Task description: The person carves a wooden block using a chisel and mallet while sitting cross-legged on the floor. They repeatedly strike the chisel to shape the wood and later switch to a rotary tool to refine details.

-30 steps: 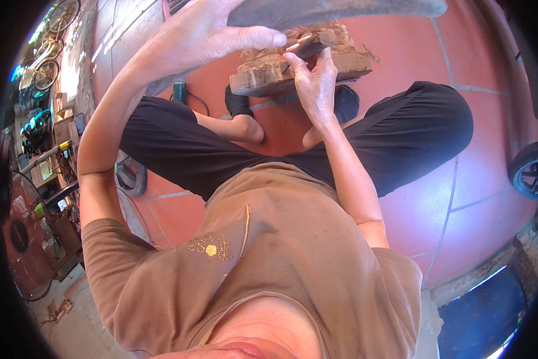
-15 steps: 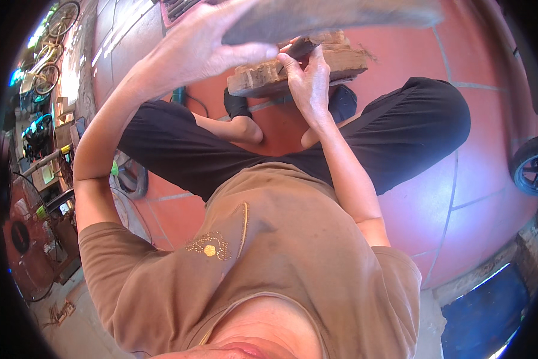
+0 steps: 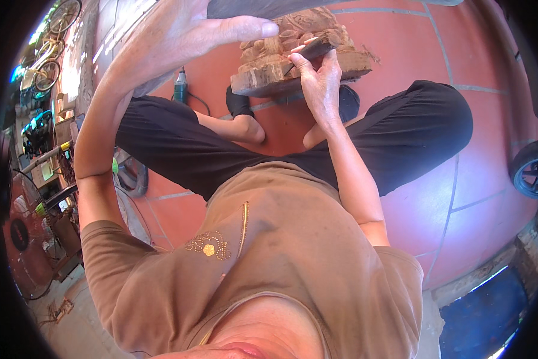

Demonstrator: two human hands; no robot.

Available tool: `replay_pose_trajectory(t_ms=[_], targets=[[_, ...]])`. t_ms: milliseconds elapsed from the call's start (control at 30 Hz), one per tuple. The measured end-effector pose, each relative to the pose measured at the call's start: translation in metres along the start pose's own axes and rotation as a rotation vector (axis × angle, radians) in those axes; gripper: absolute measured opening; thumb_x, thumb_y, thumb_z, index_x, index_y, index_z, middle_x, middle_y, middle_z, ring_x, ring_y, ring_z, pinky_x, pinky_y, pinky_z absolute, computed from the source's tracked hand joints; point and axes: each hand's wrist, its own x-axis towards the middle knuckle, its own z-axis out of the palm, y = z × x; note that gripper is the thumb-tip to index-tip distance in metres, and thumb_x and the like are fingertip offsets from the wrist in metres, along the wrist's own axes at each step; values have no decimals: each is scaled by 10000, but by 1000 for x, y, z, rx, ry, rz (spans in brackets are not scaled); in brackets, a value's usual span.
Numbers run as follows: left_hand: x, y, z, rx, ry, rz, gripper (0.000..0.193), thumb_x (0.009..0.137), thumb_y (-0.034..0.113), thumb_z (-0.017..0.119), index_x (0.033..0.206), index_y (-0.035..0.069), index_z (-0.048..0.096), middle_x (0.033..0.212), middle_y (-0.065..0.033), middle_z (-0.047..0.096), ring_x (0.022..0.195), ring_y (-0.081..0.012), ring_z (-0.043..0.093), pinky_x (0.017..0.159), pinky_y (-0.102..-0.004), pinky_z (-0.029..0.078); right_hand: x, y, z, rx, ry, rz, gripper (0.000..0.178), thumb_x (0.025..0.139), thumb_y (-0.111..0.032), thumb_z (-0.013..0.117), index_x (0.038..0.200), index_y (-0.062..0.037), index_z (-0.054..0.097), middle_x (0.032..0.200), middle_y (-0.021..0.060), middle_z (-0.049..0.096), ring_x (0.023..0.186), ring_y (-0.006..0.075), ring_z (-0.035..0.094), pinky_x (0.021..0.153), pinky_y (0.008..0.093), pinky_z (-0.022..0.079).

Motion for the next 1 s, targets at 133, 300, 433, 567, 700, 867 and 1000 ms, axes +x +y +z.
replay_pose_trajectory(t_ms=[133,300,433,567,700,867,1000], targets=[[-5,-12,10,10,-32,-32,466,890,375,747,1027,-18,538,752,-229,650,690,-315,688,622,-407,498,-1,0,-1,-57,2,-5,224,936,-10,674,1118,-9,543,957,45,698,851,102,632,763,249,518],[-3,-16,13,-15,-84,0,458,896,372,733,1072,-4,540,763,-246,654,729,-380,691,639,-427,513,-11,-11,3,-46,-6,19,217,933,-6,683,1105,-12,550,959,41,693,827,91,609,755,247,510],[5,42,-11,-156,-233,-279,457,898,363,723,1099,-3,536,759,-238,661,709,-399,682,642,-438,515,-12,-8,1,-130,-12,-29,217,931,-9,689,1102,-16,556,953,39,687,814,85,598,748,249,508],[-4,-27,34,150,-211,-50,563,878,403,721,1243,11,549,881,-250,680,811,-411,674,728,-456,520,-13,-4,4,-252,2,-70,210,931,-4,685,1100,-21,562,942,31,683,815,83,599,747,255,509],[2,-53,45,275,-60,126,629,875,411,723,1338,21,550,946,-261,685,883,-409,675,782,-450,528,-12,-4,2,-171,-37,-35,211,934,0,678,1107,-12,558,965,56,690,847,111,633,764,263,524],[8,4,16,-22,-89,23,494,883,373,729,1137,-8,544,809,-256,672,750,-408,683,666,-446,520,-11,-2,-2,-201,-36,-95,223,947,9,659,1137,17,543,996,110,697,897,156,688,786,273,556],[-2,-27,47,217,38,178,622,869,419,733,1300,1,573,970,-251,689,897,-398,682,797,-446,529,-12,0,1,-134,-29,-33,220,930,-1,684,1112,-25,561,963,30,685,882,91,617,791,254,515]])
